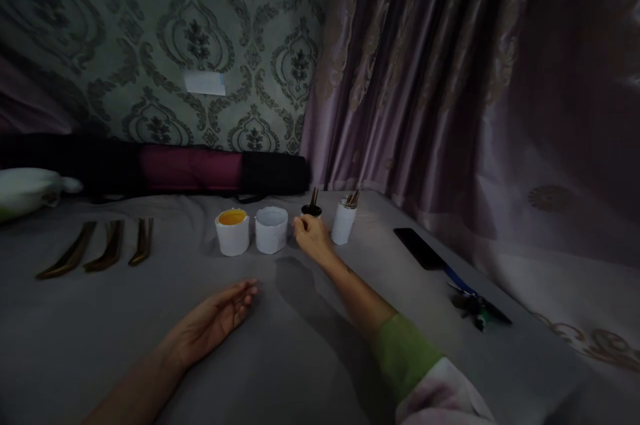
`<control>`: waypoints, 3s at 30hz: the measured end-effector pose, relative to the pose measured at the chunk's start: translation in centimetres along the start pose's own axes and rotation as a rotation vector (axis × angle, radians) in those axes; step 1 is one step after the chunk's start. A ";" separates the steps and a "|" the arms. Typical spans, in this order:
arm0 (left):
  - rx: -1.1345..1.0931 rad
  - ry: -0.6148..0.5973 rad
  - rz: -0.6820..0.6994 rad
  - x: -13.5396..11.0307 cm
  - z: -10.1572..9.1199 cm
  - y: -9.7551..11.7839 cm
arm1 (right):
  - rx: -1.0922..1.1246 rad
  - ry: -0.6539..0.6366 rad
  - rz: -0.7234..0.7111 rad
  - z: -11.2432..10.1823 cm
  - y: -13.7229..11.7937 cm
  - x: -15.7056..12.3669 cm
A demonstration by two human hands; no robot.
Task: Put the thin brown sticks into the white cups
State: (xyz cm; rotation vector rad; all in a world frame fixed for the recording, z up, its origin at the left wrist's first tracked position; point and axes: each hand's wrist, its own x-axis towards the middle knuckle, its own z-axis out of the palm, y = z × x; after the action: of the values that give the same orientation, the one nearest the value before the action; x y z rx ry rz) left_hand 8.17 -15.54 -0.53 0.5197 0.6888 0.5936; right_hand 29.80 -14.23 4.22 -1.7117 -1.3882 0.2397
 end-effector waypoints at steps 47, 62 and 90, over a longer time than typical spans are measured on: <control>-0.111 -0.118 0.009 0.9 -1.1 -0.1 | 0.073 -0.157 -0.032 7.8 3.0 -3.8; -0.090 -0.084 0.014 1.1 -0.9 -0.2 | 0.048 -0.170 -0.045 7.7 3.1 -4.0; 0.142 0.255 0.083 1.3 -2.4 4.8 | -0.009 -0.194 -0.106 7.5 3.2 -4.0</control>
State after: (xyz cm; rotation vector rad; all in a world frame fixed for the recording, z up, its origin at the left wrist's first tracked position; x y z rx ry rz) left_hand 5.70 -10.64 0.31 0.6128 0.9600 0.6994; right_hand 25.87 -13.83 -3.96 -1.6506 -1.6188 0.3478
